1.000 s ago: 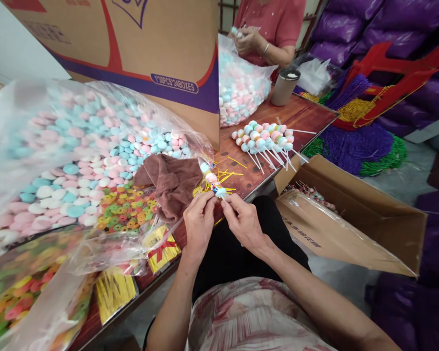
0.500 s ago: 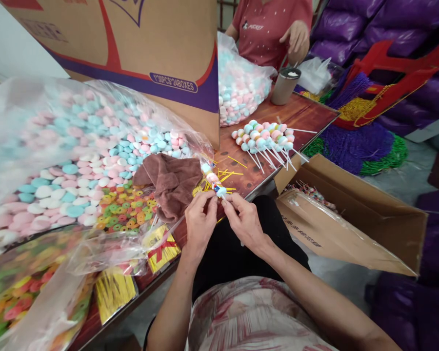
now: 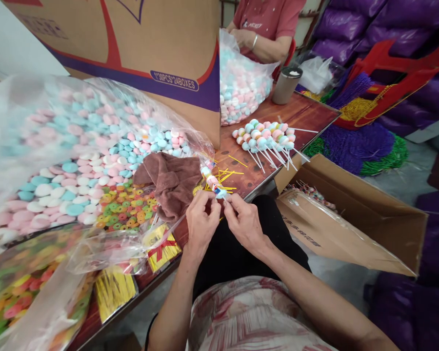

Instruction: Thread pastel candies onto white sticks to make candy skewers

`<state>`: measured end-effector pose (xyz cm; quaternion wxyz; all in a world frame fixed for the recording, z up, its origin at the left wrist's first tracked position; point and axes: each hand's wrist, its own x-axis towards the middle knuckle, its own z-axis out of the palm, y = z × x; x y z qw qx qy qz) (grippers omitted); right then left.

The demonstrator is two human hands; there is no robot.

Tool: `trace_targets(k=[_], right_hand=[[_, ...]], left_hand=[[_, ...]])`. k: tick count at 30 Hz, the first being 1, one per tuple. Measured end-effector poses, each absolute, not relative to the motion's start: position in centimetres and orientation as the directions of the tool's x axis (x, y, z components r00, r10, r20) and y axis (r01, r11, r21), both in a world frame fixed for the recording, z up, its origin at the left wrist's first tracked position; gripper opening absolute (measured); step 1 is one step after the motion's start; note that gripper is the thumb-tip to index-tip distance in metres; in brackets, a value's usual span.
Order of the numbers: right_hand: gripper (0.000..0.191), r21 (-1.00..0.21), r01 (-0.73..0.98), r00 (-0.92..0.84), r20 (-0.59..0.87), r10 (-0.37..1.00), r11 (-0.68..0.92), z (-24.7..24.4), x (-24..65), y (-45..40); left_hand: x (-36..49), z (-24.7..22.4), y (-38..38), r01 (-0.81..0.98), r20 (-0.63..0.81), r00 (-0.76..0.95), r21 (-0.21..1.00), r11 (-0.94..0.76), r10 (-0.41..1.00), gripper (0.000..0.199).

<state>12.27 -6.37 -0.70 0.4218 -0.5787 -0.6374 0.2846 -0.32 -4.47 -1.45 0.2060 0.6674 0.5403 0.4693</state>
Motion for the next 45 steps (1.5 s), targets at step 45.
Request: trace_targets(k=[45], right_hand=[[0.041,-0.603,0.608,-0.163,0.542,0.825,0.516,-3.4,12.6,-7.2]], left_hand=[[1.7,-0.1,-2.0,-0.705,-0.276,-0.001,0.681,0.195,0.961,0.025]])
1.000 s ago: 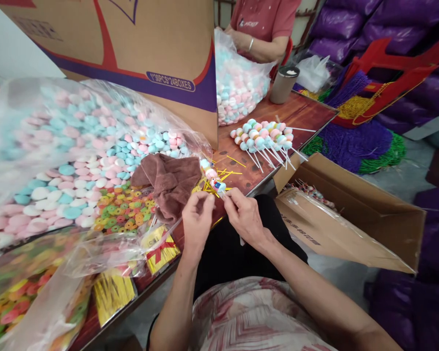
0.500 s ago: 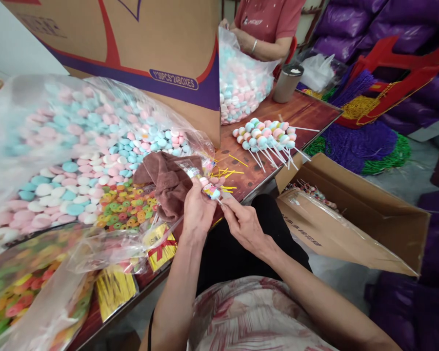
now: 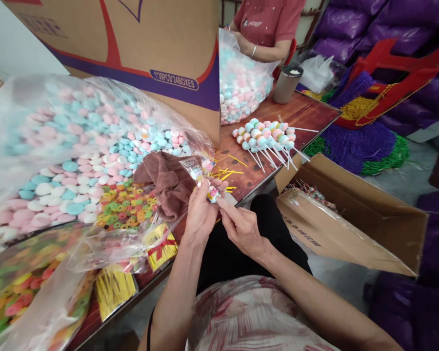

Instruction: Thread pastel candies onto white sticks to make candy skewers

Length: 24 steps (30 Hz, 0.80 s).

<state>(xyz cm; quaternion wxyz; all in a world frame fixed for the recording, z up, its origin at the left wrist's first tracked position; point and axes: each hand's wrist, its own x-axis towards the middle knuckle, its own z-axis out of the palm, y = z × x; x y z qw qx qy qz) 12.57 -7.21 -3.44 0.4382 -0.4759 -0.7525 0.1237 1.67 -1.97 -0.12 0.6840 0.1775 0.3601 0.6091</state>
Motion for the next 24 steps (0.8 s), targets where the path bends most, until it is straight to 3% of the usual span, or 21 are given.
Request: trace_targets(k=[5,11,18,24], right_hand=[[0.039,-0.628,0.578,-0.179,0.524,0.832,0.520,-3.4,12.6,-7.0],[0.043,-0.759,0.443,-0.214,0.427,0.879,0.477,-2.6,12.7,-6.6],[0.041,-0.757,0.447,-0.095,0.490,0.867,0.477,-2.4,12.8,-6.8],[0.043,-0.755,0.450,-0.180,0.447,0.876,0.478,-3.3,12.6,-7.1]], left_hand=[[1.7,-0.3,-2.0,-0.702,-0.263,0.002,0.687,0.188,0.965,0.027],[1.8,0.0,-2.2,-0.706,-0.308,0.067,0.658,0.264,0.949,0.018],[1.2,0.6,-1.9,-0.786,-0.311,0.072,0.567,0.246,0.948,0.008],[1.2,0.7,-2.0,-0.777,-0.353,0.059,0.571,0.265,0.934,0.014]])
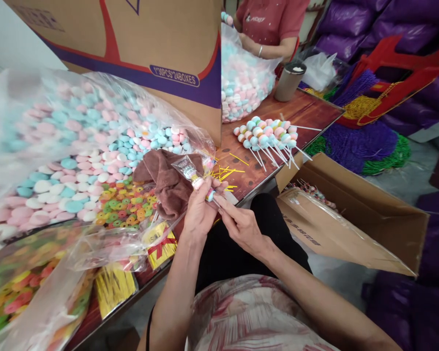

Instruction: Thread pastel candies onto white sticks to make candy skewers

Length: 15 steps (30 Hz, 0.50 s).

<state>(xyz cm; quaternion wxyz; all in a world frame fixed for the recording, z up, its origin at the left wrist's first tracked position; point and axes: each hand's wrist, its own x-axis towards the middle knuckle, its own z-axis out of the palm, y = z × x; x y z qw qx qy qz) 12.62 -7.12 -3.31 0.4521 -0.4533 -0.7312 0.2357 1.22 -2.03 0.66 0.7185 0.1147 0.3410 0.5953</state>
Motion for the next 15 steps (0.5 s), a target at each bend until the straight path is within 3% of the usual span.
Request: trace_targets(k=[8,15], right_hand=[[0.044,-0.790,0.428,-0.333,0.315,0.889,0.439,-3.0,13.1,-6.6],[0.047,-0.771,0.527,-0.278,0.241,0.930,0.358,-2.9,12.9,-6.9]], left_hand=[[1.0,0.1,-2.4,-0.777,-0.397,0.129,0.529,0.341,0.909,0.010],[0.9,-0.5,-2.6,-0.760,-0.424,0.261,0.463,0.455,0.867,0.009]])
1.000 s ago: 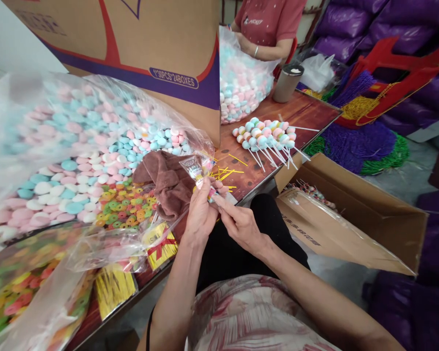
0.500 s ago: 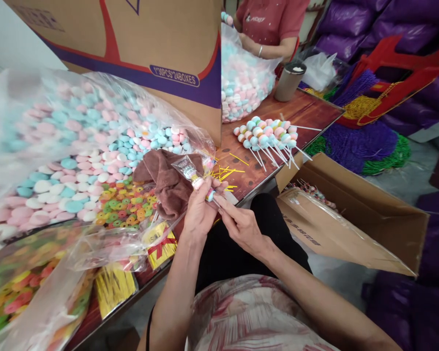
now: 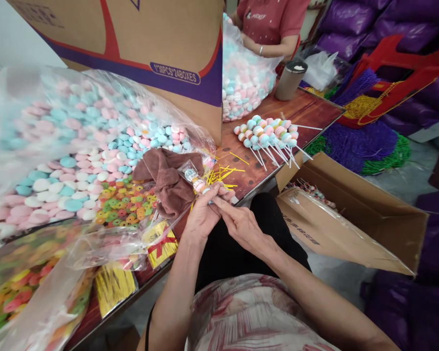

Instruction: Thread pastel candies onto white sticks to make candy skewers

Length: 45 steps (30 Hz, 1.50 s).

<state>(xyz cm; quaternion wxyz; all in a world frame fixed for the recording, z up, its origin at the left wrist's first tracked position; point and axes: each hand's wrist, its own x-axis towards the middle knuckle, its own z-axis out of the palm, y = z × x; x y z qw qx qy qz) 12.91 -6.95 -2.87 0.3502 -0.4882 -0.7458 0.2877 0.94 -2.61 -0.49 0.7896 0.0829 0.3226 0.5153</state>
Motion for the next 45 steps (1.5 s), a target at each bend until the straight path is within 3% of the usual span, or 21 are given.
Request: trace_targets(k=[4,8,10,17,21,24,28,31,40,45], right_hand=[[0.036,-0.866,0.390,-0.142,0.278,0.950,0.312,-2.6,12.8,-7.9],[0.021,-0.911,0.362,-0.108,0.172,0.979,0.200,-2.1,12.8,-8.5],[0.026,-0.922,0.341,-0.121,0.151,0.981,0.183,-2.0,12.5,-8.4],[0.018,-0.879,0.407,0.016,0.280,0.960,0.249,-2.1,11.2,-7.2],[0.020,-0.862,0.420,0.026,0.323,0.946,0.283,-2.0,11.6,-7.1],[0.020,-0.840,0.450,0.030,0.353,0.935,0.303,-1.9,11.9,-7.2],[0.019,-0.811,0.487,0.017,0.380,0.925,0.324,-2.0,11.9,-7.2],[0.018,-0.823,0.484,0.008,0.345,0.939,0.298,-2.1,11.9,-7.3],[0.022,-0.944,0.297,0.047,0.166,0.985,0.145,-2.3,12.1,-7.6],[0.024,-0.967,0.241,0.086,0.104,0.991,0.081,-2.6,12.1,-7.6]], left_hand=[[0.7,-0.2,-2.2,-0.786,-0.439,0.205,0.459,0.415,0.875,0.010],[0.9,-0.3,-2.3,-0.751,-0.420,0.195,0.517,0.411,0.886,0.014],[1.3,-0.5,-2.7,-0.703,-0.398,0.207,0.575,0.418,0.894,0.018],[2.3,-0.4,-4.1,-0.461,-0.258,0.247,0.816,0.348,0.934,0.028],[2.1,-0.9,-4.7,-0.347,-0.170,-0.052,0.927,0.142,0.984,0.036],[1.8,-1.3,-5.0,-0.074,-0.023,-0.271,0.997,0.003,0.962,0.038],[1.6,-0.9,-4.8,0.302,0.181,-0.266,0.949,-0.096,0.947,0.024],[1.3,-0.6,-4.4,0.428,0.266,-0.224,0.891,-0.150,0.938,0.004],[0.9,-1.9,-4.3,0.405,0.226,-0.176,0.904,-0.139,0.958,0.009],[0.9,-2.0,-4.6,0.407,0.222,-0.240,0.907,-0.109,0.945,0.007]])
